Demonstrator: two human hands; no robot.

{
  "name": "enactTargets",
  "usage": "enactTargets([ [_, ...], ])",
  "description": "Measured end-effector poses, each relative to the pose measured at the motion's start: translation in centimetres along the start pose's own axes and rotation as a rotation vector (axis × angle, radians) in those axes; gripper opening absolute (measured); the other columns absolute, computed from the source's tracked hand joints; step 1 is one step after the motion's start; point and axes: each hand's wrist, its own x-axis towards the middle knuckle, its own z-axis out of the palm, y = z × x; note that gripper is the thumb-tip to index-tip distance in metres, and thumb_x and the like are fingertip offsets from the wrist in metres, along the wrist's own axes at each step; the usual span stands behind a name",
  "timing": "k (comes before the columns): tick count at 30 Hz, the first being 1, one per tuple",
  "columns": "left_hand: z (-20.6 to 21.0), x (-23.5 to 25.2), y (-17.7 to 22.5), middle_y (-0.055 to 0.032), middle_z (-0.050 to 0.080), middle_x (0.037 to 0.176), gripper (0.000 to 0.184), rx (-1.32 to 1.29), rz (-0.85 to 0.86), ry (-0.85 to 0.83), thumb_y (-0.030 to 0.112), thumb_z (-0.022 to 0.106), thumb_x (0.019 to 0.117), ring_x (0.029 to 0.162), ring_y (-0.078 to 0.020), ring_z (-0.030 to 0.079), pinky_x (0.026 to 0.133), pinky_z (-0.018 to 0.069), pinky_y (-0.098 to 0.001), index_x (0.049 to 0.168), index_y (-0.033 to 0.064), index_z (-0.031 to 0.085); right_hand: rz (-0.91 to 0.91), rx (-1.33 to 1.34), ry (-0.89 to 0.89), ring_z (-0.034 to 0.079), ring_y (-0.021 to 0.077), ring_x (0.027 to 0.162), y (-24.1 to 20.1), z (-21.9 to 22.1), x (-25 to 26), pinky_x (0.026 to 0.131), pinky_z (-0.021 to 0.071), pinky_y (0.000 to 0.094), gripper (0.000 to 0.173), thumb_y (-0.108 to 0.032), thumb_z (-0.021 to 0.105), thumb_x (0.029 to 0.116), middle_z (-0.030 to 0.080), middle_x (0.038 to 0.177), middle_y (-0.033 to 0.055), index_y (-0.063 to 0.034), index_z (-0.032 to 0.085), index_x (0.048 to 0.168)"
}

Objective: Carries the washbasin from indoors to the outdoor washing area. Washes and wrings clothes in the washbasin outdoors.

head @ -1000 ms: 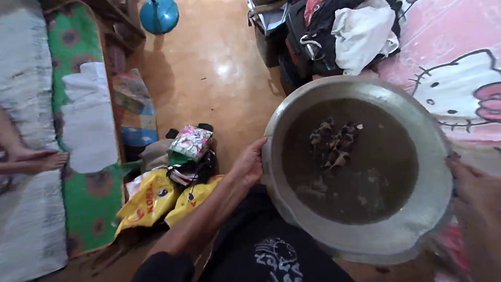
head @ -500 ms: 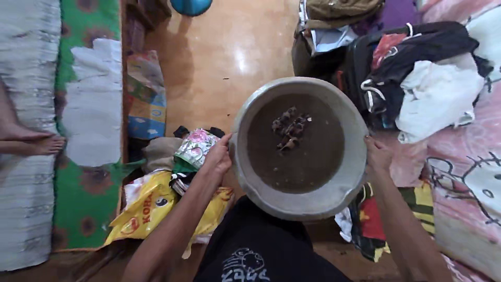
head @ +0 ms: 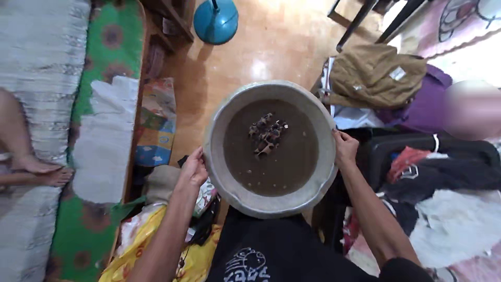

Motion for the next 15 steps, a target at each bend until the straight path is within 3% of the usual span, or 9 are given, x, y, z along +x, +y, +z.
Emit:
enactTargets([
  [3, 6.3, 2.8, 6.5, -0.0063, 0.067, 0.107, 0.032, -0.007, -0.004, -0.036, 0.034, 0.046, 0.1073, 0.096, -0.0191, 0.068, 0.081, 0.0577, -0.0435, 0.124, 0.0105, 0.058, -0.040, 0.000, 0.016, 0.064, 0.0092, 0.072, -5.5, 2.0, 6.9, 0.074, 0.0554, 0.0321, 0.027, -0.026, 0.066, 0.1007, 0.070, 0.082, 0.0072, -0.0008, 0.075, 0.098],
  [8, 18.7, 6.9, 17.8, -0.0084, 0.065, 0.110, 0.031, 0.007, -0.014, -0.023, 0.032, 0.045, 0.1078, 0.097, -0.0197, 0.066, 0.083, 0.0558, -0.0438, 0.125, 0.0097, 0.055, -0.016, 0.013, 0.051, 0.065, 0.0104, 0.076, -15.2, 4.6, 18.6, 0.077, 0.0558, 0.0329, 0.027, -0.024, 0.066, 0.1009, 0.071, 0.087, 0.0097, 0.0012, 0.075, 0.102],
  [11, 26.3, 10.3, 24.0, -0.0079, 0.066, 0.105, 0.030, 0.003, -0.026, -0.081, 0.033, 0.044, 0.1080, 0.092, -0.0193, 0.067, 0.079, 0.0574, -0.0424, 0.121, 0.0097, 0.056, 0.005, -0.046, 0.071, 0.066, 0.0139, 0.080, -20.8, 5.8, 26.2, 0.081, 0.0550, 0.0368, 0.031, -0.028, 0.065, 0.1019, 0.072, 0.091, 0.0119, 0.0006, 0.075, 0.106],
  [15, 37.4, 14.9, 31.6, -0.0077, 0.066, 0.105, 0.033, -0.008, -0.012, -0.128, 0.034, 0.043, 0.1080, 0.091, -0.0191, 0.067, 0.078, 0.0571, -0.0413, 0.124, 0.0088, 0.057, -0.061, -0.041, 0.091, 0.063, 0.0090, 0.076, -27.4, 7.9, 38.5, 0.078, 0.0537, 0.0318, 0.032, -0.028, 0.063, 0.1029, 0.070, 0.087, 0.0099, 0.0018, 0.074, 0.102],
])
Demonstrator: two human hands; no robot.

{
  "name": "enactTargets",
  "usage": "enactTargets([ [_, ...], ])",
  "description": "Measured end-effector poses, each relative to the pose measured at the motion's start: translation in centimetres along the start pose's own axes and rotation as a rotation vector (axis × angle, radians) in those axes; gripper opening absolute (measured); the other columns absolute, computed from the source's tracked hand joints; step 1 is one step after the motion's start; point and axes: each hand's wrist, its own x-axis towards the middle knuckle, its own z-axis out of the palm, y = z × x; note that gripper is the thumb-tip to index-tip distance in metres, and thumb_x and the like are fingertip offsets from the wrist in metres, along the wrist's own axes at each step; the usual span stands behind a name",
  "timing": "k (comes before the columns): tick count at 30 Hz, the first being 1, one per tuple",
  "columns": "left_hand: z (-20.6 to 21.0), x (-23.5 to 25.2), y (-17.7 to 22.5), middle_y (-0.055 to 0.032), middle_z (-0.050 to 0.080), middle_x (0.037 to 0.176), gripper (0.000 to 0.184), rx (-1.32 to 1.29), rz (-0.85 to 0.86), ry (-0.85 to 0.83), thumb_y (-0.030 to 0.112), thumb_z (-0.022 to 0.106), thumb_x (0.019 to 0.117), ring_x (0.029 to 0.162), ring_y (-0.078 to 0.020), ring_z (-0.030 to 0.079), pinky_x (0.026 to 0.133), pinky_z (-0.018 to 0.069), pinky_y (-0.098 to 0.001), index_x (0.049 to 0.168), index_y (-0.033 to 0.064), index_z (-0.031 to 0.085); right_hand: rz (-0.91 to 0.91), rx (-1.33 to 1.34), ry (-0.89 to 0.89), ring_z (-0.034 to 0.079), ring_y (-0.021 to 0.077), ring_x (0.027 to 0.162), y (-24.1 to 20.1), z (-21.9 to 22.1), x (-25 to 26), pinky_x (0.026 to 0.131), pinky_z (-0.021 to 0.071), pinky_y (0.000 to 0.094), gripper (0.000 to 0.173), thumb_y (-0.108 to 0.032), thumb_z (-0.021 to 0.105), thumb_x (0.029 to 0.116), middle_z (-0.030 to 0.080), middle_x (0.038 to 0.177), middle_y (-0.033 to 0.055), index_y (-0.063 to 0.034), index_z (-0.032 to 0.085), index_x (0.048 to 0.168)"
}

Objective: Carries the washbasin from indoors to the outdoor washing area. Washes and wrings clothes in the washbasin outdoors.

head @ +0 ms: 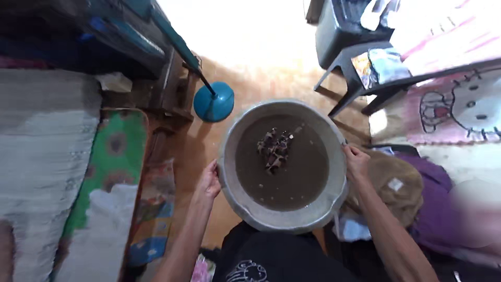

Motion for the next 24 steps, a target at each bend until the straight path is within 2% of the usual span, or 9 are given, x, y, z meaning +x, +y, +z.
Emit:
enactTargets([
  [3, 8.0, 4.0, 6.0, -0.0079, 0.067, 0.104, 0.034, -0.013, 0.014, -0.003, 0.035, 0.042, 0.1081, 0.090, -0.0188, 0.067, 0.077, 0.0571, -0.0407, 0.125, 0.0087, 0.058, 0.013, 0.015, -0.013, 0.064, 0.0148, 0.079, -5.4, 2.5, 9.2, 0.081, 0.0536, 0.0375, 0.033, -0.027, 0.062, 0.1038, 0.070, 0.090, 0.0148, 0.0046, 0.073, 0.105],
  [7, 17.4, 10.0, 12.5, -0.0092, 0.068, 0.106, 0.033, -0.058, -0.006, 0.022, 0.033, 0.047, 0.1067, 0.093, -0.0207, 0.067, 0.080, 0.0564, -0.0431, 0.122, 0.0075, 0.060, 0.019, -0.044, -0.009, 0.066, 0.0197, 0.086, -11.7, 5.2, 21.2, 0.087, 0.0532, 0.0432, 0.034, -0.029, 0.062, 0.1036, 0.072, 0.096, 0.0167, 0.0028, 0.074, 0.108],
  [9, 22.5, 13.3, 16.2, -0.0096, 0.068, 0.106, 0.034, -0.074, 0.005, 0.000, 0.034, 0.045, 0.1072, 0.094, -0.0208, 0.067, 0.081, 0.0560, -0.0431, 0.122, 0.0064, 0.060, -0.024, -0.074, 0.006, 0.070, 0.0265, 0.094, -14.9, 6.7, 27.9, 0.093, 0.0533, 0.0489, 0.035, -0.029, 0.062, 0.1036, 0.073, 0.103, 0.0209, 0.0030, 0.074, 0.111],
  [11, 27.5, 16.4, 20.0, -0.0104, 0.067, 0.105, 0.035, -0.076, 0.007, -0.012, 0.034, 0.045, 0.1078, 0.093, -0.0215, 0.066, 0.081, 0.0556, -0.0433, 0.121, 0.0053, 0.060, -0.029, -0.076, 0.017, 0.070, 0.0284, 0.101, -18.4, 8.2, 33.7, 0.098, 0.0515, 0.0484, 0.035, -0.027, 0.062, 0.1040, 0.072, 0.109, 0.0237, 0.0048, 0.073, 0.114],
  [15, 37.3, 21.5, 27.5, -0.0104, 0.068, 0.103, 0.035, -0.057, -0.018, -0.009, 0.034, 0.045, 0.1076, 0.090, -0.0208, 0.067, 0.077, 0.0568, -0.0420, 0.118, 0.0050, 0.061, 0.005, -0.158, 0.023, 0.068, 0.0276, 0.100, -25.7, 10.4, 44.6, 0.097, 0.0502, 0.0491, 0.035, -0.027, 0.061, 0.1041, 0.072, 0.107, 0.0232, 0.0047, 0.073, 0.112],
  [16, 39.7, 22.7, 29.3, -0.0109, 0.068, 0.106, 0.036, -0.049, -0.021, -0.012, 0.034, 0.044, 0.1079, 0.093, -0.0217, 0.067, 0.080, 0.0562, -0.0431, 0.120, 0.0050, 0.061, 0.011, -0.168, 0.020, 0.068, 0.0276, 0.100, -27.5, 11.0, 47.5, 0.097, 0.0503, 0.0493, 0.035, -0.028, 0.061, 0.1038, 0.072, 0.107, 0.0226, 0.0039, 0.074, 0.112],
  [17, 42.2, 24.1, 31.4, -0.0110, 0.068, 0.108, 0.037, -0.037, -0.019, -0.015, 0.034, 0.044, 0.1082, 0.096, -0.0221, 0.067, 0.082, 0.0558, -0.0441, 0.123, 0.0054, 0.061, 0.011, -0.160, 0.020, 0.068, 0.0259, 0.097, -29.1, 11.8, 50.4, 0.095, 0.0507, 0.0480, 0.034, -0.027, 0.062, 0.1037, 0.072, 0.105, 0.0216, 0.0038, 0.074, 0.112],
  [19, 47.1, 26.8, 35.2, -0.0105, 0.069, 0.108, 0.036, -0.038, -0.015, -0.010, 0.034, 0.044, 0.1081, 0.097, -0.0219, 0.067, 0.083, 0.0560, -0.0440, 0.122, 0.0055, 0.061, 0.002, -0.098, 0.029, 0.068, 0.0167, 0.088, -31.6, 13.5, 56.2, 0.088, 0.0544, 0.0404, 0.032, -0.028, 0.063, 0.1030, 0.073, 0.098, 0.0154, 0.0020, 0.074, 0.108],
  [24, 57.8, 34.2, 44.3, -0.0113, 0.069, 0.104, 0.033, -0.105, -0.007, 0.014, 0.032, 0.046, 0.1077, 0.094, -0.0222, 0.068, 0.082, 0.0564, -0.0432, 0.118, 0.0053, 0.061, -0.032, -0.021, 0.013, 0.068, 0.0113, 0.085, -39.0, 19.0, 71.2, 0.086, 0.0557, 0.0343, 0.031, -0.027, 0.065, 0.1022, 0.073, 0.097, 0.0128, 0.0019, 0.075, 0.108],
])
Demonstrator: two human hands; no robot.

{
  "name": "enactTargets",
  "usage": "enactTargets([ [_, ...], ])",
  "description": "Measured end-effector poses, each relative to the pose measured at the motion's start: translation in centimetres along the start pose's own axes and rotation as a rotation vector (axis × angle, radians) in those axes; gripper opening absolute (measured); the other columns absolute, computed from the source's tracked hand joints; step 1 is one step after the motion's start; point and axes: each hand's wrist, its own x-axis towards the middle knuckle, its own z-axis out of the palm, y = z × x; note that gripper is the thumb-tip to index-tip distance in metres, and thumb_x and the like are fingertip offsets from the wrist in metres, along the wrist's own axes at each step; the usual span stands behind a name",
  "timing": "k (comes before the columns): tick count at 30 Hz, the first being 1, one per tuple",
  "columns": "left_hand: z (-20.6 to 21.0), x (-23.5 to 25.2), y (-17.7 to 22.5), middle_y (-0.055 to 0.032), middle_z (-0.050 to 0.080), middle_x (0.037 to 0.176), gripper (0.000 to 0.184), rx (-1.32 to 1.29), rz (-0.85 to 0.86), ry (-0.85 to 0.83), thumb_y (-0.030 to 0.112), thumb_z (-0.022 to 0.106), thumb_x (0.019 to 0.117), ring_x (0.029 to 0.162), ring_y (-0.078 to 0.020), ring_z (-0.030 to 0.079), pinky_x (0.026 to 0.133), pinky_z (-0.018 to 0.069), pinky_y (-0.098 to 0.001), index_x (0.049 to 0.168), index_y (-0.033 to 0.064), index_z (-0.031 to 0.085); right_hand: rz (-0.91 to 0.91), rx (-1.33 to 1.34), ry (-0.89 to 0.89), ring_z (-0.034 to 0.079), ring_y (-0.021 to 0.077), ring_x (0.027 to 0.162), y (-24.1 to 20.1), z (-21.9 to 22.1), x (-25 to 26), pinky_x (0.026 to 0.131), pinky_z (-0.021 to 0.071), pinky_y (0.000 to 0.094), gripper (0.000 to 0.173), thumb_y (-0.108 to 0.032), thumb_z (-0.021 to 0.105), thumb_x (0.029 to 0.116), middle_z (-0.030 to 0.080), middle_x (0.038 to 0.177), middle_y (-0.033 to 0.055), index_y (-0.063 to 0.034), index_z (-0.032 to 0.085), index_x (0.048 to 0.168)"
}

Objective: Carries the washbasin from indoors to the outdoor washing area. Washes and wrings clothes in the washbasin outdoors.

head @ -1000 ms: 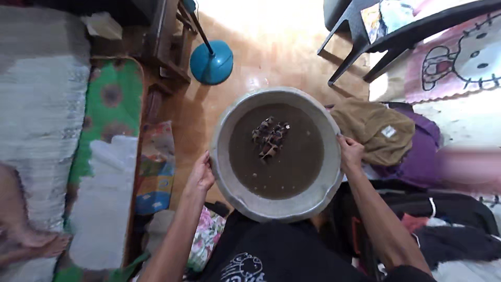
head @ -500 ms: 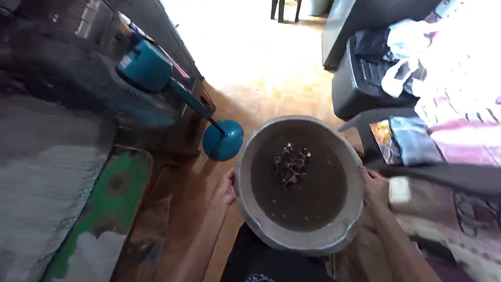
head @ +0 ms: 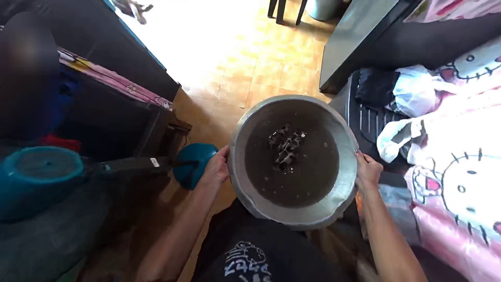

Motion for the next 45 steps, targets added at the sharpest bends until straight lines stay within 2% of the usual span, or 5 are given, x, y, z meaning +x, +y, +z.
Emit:
enactTargets([
  [4, 8.3, 5.9, 6.4, -0.0111, 0.070, 0.106, 0.033, -0.070, -0.015, -0.008, 0.032, 0.045, 0.1074, 0.095, -0.0219, 0.069, 0.083, 0.0570, -0.0427, 0.120, 0.0053, 0.062, -0.036, 0.011, -0.025, 0.062, 0.0065, 0.075, -6.8, 5.3, 12.1, 0.078, 0.0543, 0.0310, 0.030, -0.027, 0.065, 0.1016, 0.069, 0.086, 0.0079, 0.0024, 0.073, 0.100],
  [12, 23.1, 16.3, 21.7, -0.0127, 0.070, 0.099, 0.030, -0.238, -0.016, 0.002, 0.027, 0.051, 0.1057, 0.086, -0.0217, 0.069, 0.076, 0.0582, -0.0402, 0.116, 0.0017, 0.064, -0.101, -0.066, -0.097, 0.060, 0.0050, 0.076, -23.4, 16.7, 31.9, 0.079, 0.0536, 0.0303, 0.032, -0.027, 0.065, 0.1016, 0.068, 0.088, 0.0079, 0.0040, 0.071, 0.102],
  [23, 38.1, 32.2, 50.7, -0.0137, 0.070, 0.100, 0.033, -0.307, 0.020, 0.033, 0.029, 0.051, 0.1065, 0.088, -0.0224, 0.068, 0.079, 0.0568, -0.0409, 0.118, 0.0015, 0.063, -0.146, -0.051, -0.162, 0.058, 0.0050, 0.074, -47.6, 39.2, 54.9, 0.078, 0.0523, 0.0309, 0.038, -0.032, 0.065, 0.1012, 0.065, 0.087, 0.0079, 0.0056, 0.069, 0.099],
  [34, 45.0, 49.7, 79.2, -0.0107, 0.071, 0.093, 0.028, -0.572, 0.097, 0.144, 0.026, 0.052, 0.1053, 0.083, -0.0196, 0.070, 0.075, 0.0588, -0.0382, 0.112, 0.0027, 0.065, -0.301, -0.088, -0.361, 0.061, 0.0080, 0.080, -75.8, 70.1, 73.6, 0.082, 0.0535, 0.0337, 0.035, -0.031, 0.067, 0.1004, 0.068, 0.091, 0.0091, 0.0036, 0.071, 0.102],
  [45, 44.4, 68.1, 112.8, -0.0097, 0.070, 0.092, 0.028, -0.670, 0.117, 0.227, 0.028, 0.051, 0.1055, 0.080, -0.0190, 0.069, 0.071, 0.0586, -0.0375, 0.111, 0.0040, 0.064, -0.395, -0.116, -0.490, 0.063, 0.0092, 0.083, -104.4, 102.7, 81.7, 0.085, 0.0539, 0.0337, 0.033, -0.028, 0.066, 0.1011, 0.071, 0.095, 0.0120, 0.0044, 0.072, 0.105],
])
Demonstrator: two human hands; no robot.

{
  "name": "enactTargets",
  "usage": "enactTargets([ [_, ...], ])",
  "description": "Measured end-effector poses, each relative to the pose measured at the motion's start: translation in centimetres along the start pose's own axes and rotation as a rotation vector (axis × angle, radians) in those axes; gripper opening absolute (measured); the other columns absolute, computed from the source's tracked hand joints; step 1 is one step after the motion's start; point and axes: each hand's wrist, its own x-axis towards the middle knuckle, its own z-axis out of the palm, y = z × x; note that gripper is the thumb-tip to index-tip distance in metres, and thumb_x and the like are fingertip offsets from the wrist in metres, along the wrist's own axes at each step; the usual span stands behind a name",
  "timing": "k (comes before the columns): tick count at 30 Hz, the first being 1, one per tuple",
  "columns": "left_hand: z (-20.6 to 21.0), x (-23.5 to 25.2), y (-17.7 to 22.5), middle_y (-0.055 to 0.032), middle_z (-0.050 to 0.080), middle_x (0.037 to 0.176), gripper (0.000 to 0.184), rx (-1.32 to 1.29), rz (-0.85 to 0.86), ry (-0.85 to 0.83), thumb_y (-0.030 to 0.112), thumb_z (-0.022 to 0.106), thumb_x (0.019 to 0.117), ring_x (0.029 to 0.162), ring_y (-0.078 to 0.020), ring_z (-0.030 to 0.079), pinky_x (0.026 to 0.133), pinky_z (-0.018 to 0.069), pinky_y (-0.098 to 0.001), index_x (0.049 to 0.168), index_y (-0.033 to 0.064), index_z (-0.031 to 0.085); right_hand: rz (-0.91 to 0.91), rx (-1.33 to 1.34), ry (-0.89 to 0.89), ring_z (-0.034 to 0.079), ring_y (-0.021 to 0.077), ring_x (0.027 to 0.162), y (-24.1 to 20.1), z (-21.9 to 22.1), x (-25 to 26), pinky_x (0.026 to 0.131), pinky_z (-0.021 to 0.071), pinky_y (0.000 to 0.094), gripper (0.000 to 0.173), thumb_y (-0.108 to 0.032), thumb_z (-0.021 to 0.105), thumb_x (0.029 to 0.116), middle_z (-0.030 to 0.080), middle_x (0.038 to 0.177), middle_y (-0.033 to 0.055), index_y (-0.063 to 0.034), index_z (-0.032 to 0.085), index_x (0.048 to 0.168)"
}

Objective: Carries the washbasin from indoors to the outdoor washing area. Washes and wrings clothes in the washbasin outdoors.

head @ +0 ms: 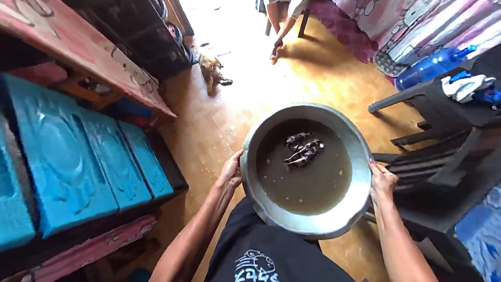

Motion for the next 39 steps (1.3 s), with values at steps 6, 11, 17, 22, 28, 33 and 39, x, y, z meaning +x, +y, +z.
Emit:
enactTargets([
  [6, 10.7, 11.5, 12.9, -0.0089, 0.070, 0.091, 0.030, -0.095, 0.068, 0.082, 0.031, 0.050, 0.1058, 0.078, -0.0185, 0.069, 0.070, 0.0583, -0.0375, 0.111, 0.0050, 0.064, -0.121, 0.051, -0.068, 0.064, 0.0070, 0.082, -13.6, 13.5, 17.5, 0.085, 0.0537, 0.0302, 0.031, -0.025, 0.069, 0.0992, 0.072, 0.095, 0.0122, 0.0057, 0.073, 0.105],
  [11, 18.5, 19.1, 24.2, -0.0062, 0.068, 0.087, 0.031, -0.197, 0.087, 0.141, 0.035, 0.047, 0.1065, 0.073, -0.0174, 0.067, 0.068, 0.0577, -0.0376, 0.106, 0.0083, 0.063, -0.189, 0.029, -0.188, 0.064, 0.0104, 0.084, -26.6, 25.1, 30.6, 0.086, 0.0530, 0.0321, 0.030, -0.023, 0.070, 0.0988, 0.072, 0.096, 0.0154, 0.0070, 0.073, 0.105],
  [17, 25.6, 28.3, 38.7, -0.0045, 0.068, 0.087, 0.030, -0.298, 0.132, 0.235, 0.035, 0.047, 0.1064, 0.076, -0.0164, 0.067, 0.069, 0.0579, -0.0382, 0.105, 0.0098, 0.063, -0.269, -0.029, -0.323, 0.066, 0.0119, 0.083, -42.2, 40.1, 42.4, 0.085, 0.0547, 0.0346, 0.028, -0.024, 0.068, 0.1001, 0.073, 0.094, 0.0136, 0.0035, 0.075, 0.104],
  [22, 31.1, 35.6, 52.0, -0.0045, 0.067, 0.086, 0.028, -0.359, 0.144, 0.296, 0.034, 0.048, 0.1059, 0.075, -0.0165, 0.067, 0.069, 0.0578, -0.0382, 0.103, 0.0107, 0.062, -0.323, -0.045, -0.378, 0.069, 0.0124, 0.086, -54.1, 52.8, 50.5, 0.087, 0.0551, 0.0338, 0.027, -0.023, 0.068, 0.1000, 0.074, 0.097, 0.0140, 0.0019, 0.076, 0.105],
  [28, 35.8, 44.4, 67.2, -0.0030, 0.066, 0.084, 0.029, -0.391, 0.193, 0.351, 0.037, 0.045, 0.1062, 0.075, -0.0163, 0.067, 0.069, 0.0584, -0.0399, 0.102, 0.0129, 0.060, -0.354, -0.023, -0.451, 0.067, 0.0150, 0.082, -66.4, 69.0, 59.3, 0.084, 0.0547, 0.0383, 0.023, -0.022, 0.071, 0.0972, 0.072, 0.088, 0.0125, 0.0011, 0.076, 0.097],
  [33, 39.5, 51.3, 78.2, -0.0033, 0.067, 0.098, 0.030, -0.432, 0.243, 0.462, 0.037, 0.043, 0.1067, 0.087, -0.0159, 0.067, 0.076, 0.0572, -0.0420, 0.118, 0.0134, 0.057, -0.487, -0.010, -0.564, 0.064, 0.0188, 0.075, -78.1, 83.1, 65.9, 0.079, 0.0536, 0.0443, 0.028, -0.028, 0.073, 0.0963, 0.070, 0.082, 0.0121, 0.0005, 0.075, 0.094],
  [39, 42.3, 59.3, 90.3, -0.0038, 0.067, 0.105, 0.030, -0.538, 0.261, 0.542, 0.039, 0.045, 0.1056, 0.096, -0.0183, 0.067, 0.082, 0.0567, -0.0468, 0.120, 0.0146, 0.056, -0.508, 0.030, -0.710, 0.067, 0.0200, 0.078, -90.2, 98.3, 71.8, 0.078, 0.0551, 0.0459, 0.029, -0.031, 0.071, 0.0978, 0.073, 0.088, 0.0117, -0.0032, 0.077, 0.102],
])
